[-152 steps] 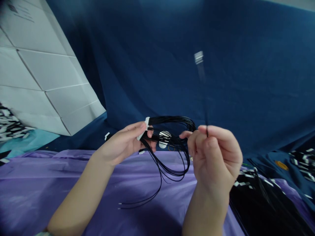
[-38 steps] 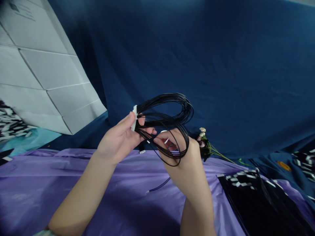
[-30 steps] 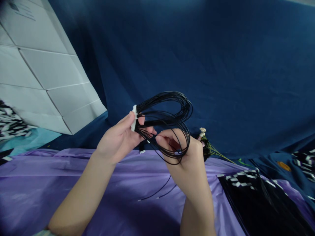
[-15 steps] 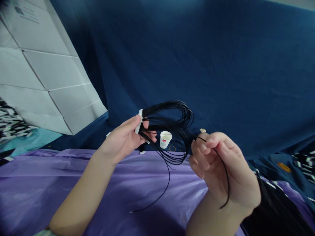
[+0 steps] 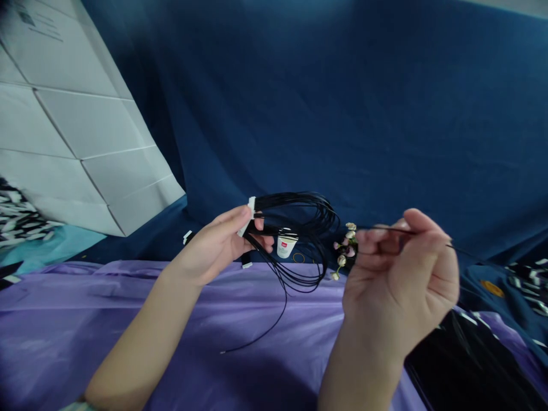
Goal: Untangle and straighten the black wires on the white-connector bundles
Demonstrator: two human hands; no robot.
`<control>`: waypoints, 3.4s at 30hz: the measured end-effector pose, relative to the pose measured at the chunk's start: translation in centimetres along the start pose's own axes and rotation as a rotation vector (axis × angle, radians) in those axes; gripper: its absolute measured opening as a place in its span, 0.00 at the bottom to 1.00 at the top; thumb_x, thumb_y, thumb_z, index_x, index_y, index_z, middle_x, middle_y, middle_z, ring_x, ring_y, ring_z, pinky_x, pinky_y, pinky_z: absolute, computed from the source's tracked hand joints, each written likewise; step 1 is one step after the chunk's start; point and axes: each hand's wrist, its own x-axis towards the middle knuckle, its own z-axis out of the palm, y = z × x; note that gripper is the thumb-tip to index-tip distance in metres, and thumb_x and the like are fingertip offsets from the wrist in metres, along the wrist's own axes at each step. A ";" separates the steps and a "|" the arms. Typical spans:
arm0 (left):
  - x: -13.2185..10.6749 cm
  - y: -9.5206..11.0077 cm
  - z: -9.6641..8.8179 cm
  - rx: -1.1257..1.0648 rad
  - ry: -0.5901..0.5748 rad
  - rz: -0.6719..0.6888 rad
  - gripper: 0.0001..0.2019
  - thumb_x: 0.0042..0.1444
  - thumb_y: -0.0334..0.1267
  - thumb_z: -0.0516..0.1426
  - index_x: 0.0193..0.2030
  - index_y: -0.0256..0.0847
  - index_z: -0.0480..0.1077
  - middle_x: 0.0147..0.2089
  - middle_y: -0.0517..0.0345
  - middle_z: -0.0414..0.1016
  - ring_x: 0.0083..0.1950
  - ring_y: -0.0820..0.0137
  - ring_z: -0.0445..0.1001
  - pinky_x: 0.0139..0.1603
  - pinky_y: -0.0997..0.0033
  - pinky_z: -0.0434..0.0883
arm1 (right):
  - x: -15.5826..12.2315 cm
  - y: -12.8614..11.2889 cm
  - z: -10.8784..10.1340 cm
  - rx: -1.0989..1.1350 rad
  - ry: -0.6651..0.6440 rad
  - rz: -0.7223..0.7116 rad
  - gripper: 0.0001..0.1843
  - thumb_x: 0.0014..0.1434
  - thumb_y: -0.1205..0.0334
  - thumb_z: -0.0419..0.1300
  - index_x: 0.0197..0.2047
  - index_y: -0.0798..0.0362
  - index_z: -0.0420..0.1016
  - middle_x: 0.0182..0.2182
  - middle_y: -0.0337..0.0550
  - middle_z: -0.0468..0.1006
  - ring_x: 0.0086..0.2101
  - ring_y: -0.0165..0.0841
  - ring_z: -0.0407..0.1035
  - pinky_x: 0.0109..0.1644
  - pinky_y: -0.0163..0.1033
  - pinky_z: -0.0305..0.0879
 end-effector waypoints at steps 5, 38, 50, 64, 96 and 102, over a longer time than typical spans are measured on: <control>-0.2 0.0 0.1 0.045 -0.024 -0.027 0.16 0.62 0.50 0.60 0.35 0.37 0.71 0.33 0.56 0.75 0.36 0.66 0.79 0.42 0.66 0.72 | 0.6 -1.0 -1.0 0.109 -0.180 0.197 0.04 0.58 0.52 0.70 0.36 0.40 0.83 0.26 0.33 0.62 0.23 0.21 0.60 0.31 0.27 0.71; -0.7 0.8 0.1 0.336 -0.102 -0.057 0.16 0.66 0.49 0.56 0.37 0.37 0.72 0.38 0.60 0.75 0.41 0.71 0.76 0.49 0.67 0.68 | -0.8 -1.2 -1.6 -0.785 -0.809 -0.180 0.09 0.56 0.73 0.64 0.31 0.48 0.78 0.24 0.32 0.70 0.24 0.26 0.60 0.31 0.38 0.56; -0.6 0.7 -0.1 0.347 -0.135 -0.069 0.16 0.66 0.49 0.57 0.37 0.37 0.72 0.38 0.60 0.73 0.41 0.71 0.76 0.49 0.67 0.68 | -0.9 -1.2 -1.2 -0.786 -0.808 -0.360 0.08 0.56 0.75 0.65 0.32 0.51 0.79 0.24 0.34 0.71 0.26 0.25 0.60 0.28 0.37 0.56; -0.4 0.6 -0.1 0.339 -0.166 -0.062 0.16 0.66 0.48 0.56 0.35 0.36 0.70 0.36 0.59 0.73 0.40 0.71 0.76 0.46 0.69 0.69 | -0.9 -1.4 -1.3 -0.817 -0.807 -0.394 0.08 0.56 0.74 0.66 0.32 0.51 0.78 0.24 0.35 0.71 0.25 0.26 0.60 0.28 0.37 0.57; -0.6 0.7 0.3 0.196 -0.039 -0.090 0.16 0.61 0.48 0.61 0.32 0.35 0.70 0.34 0.60 0.70 0.34 0.71 0.77 0.44 0.68 0.70 | -0.9 -0.5 -0.8 -0.809 -0.855 -0.485 0.08 0.59 0.74 0.64 0.36 0.51 0.78 0.29 0.38 0.77 0.26 0.27 0.66 0.30 0.37 0.63; -0.7 0.6 0.3 0.241 -0.105 -0.083 0.17 0.63 0.49 0.59 0.33 0.36 0.70 0.35 0.59 0.70 0.37 0.69 0.77 0.47 0.66 0.70 | -0.9 0.0 -0.5 -0.762 -0.877 -0.490 0.08 0.59 0.73 0.65 0.38 0.50 0.80 0.29 0.38 0.78 0.28 0.29 0.72 0.30 0.35 0.67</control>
